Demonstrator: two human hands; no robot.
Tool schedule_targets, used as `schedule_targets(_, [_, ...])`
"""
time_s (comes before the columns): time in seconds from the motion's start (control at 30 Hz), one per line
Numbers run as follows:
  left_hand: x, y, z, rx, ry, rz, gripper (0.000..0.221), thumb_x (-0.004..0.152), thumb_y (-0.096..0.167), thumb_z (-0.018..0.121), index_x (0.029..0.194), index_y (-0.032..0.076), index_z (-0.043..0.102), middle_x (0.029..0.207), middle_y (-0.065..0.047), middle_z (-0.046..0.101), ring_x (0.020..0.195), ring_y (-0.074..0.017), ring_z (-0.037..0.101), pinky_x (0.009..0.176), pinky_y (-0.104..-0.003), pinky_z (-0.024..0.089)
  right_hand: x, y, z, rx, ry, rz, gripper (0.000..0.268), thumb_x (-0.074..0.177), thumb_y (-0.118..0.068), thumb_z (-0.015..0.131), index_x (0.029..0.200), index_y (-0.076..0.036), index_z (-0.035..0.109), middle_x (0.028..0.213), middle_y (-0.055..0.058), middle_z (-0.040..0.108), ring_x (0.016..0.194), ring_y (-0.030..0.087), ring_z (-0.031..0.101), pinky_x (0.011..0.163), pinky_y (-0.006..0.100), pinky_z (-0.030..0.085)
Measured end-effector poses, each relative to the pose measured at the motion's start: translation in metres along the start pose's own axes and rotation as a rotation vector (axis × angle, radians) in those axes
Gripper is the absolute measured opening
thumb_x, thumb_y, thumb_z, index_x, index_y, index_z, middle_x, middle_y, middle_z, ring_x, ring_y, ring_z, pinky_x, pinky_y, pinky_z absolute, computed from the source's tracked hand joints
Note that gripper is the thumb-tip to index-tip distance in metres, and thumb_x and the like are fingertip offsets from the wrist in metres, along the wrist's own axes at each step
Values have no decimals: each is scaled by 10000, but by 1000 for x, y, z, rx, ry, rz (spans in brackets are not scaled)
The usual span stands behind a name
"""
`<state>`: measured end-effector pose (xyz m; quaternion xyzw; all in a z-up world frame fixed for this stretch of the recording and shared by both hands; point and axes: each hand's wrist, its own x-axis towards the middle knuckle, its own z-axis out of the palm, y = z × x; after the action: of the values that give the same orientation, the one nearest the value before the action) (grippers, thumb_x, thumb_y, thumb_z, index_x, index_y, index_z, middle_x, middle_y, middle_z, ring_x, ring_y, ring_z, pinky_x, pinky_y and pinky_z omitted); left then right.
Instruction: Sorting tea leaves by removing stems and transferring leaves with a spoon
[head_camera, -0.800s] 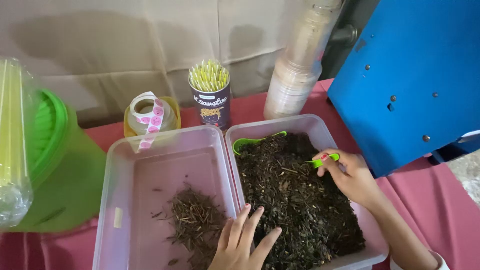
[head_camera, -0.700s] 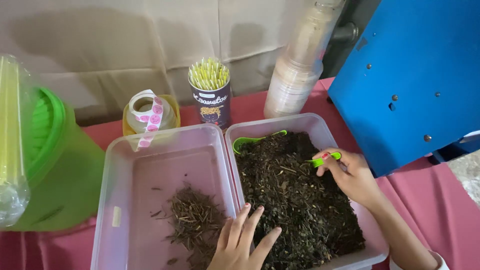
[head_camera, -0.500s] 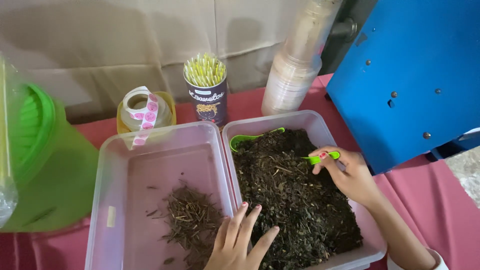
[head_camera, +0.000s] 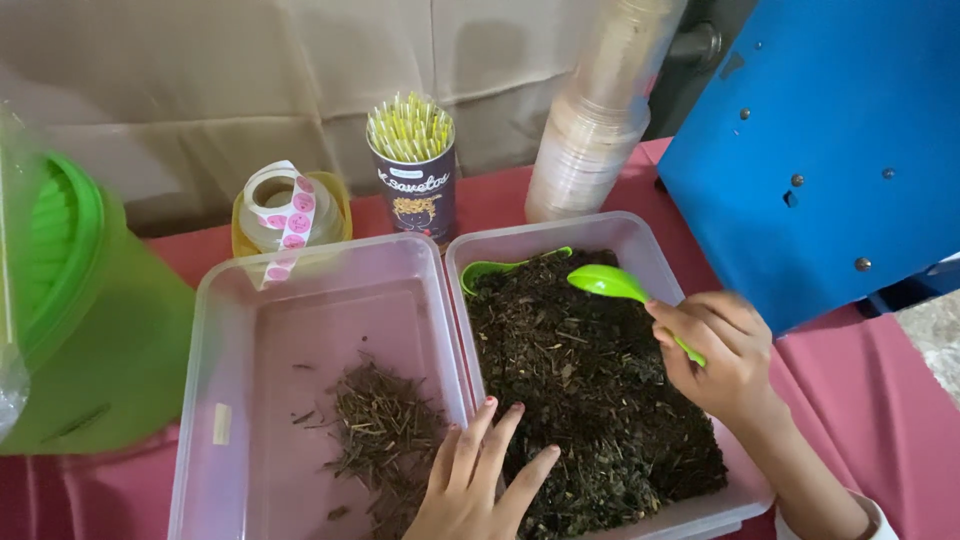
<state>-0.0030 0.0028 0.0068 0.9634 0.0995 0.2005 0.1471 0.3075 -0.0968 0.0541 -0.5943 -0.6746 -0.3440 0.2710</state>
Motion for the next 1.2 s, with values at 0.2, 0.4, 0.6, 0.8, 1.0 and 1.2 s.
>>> schedule_targets(0.2, [-2,0,9,89,129,21,538,1034,606,366,1437,303,553,1549,-188,443,1427,-417,379,1016,-581,399,5,-4,0,231,-118,173,202,1015,-130,559,1125,-55,711,854,17,723,802,246,643,741,385,520])
schedule_targets(0.4, [0,1,-2,47,59,23,742,990,796,338,1488,278,523,1556,-209,413,1429,-436,352,993,-605,390,2,-2,2,202,-99,168,189,1020,-107,577,1138,-42,710,833,31,719,800,239,646,697,365,524])
schedule_targets(0.6, [-2,0,5,87,109,24,640,1019,714,337,1454,297,552,1557,-197,425,1423,-426,372,1006,-586,402,2,-2,5,271,-194,281,204,1009,-143,580,1134,-66,722,844,42,747,798,231,664,732,364,519])
schedule_targets(0.8, [-1,0,0,8,15,23,749,975,801,381,1483,270,529,1564,-220,393,1428,-457,329,1006,-633,355,9,-10,1,399,-152,452,242,1035,-195,540,1051,-38,723,724,16,707,731,181,661,749,348,518])
schedule_targets(1.0, [-2,1,-2,13,32,23,701,996,758,371,1458,258,539,1561,-220,390,1434,-443,328,999,-621,368,-2,-3,1,397,-268,636,320,1043,-261,478,933,-91,725,627,-34,678,511,102,544,555,292,418])
schedule_targets(1.2, [0,1,-5,-24,-13,18,722,986,776,400,1472,258,531,1562,-228,382,1430,-462,317,999,-650,354,-7,-3,3,668,-232,753,378,1055,-239,449,871,-31,707,513,64,592,463,121,544,481,270,412])
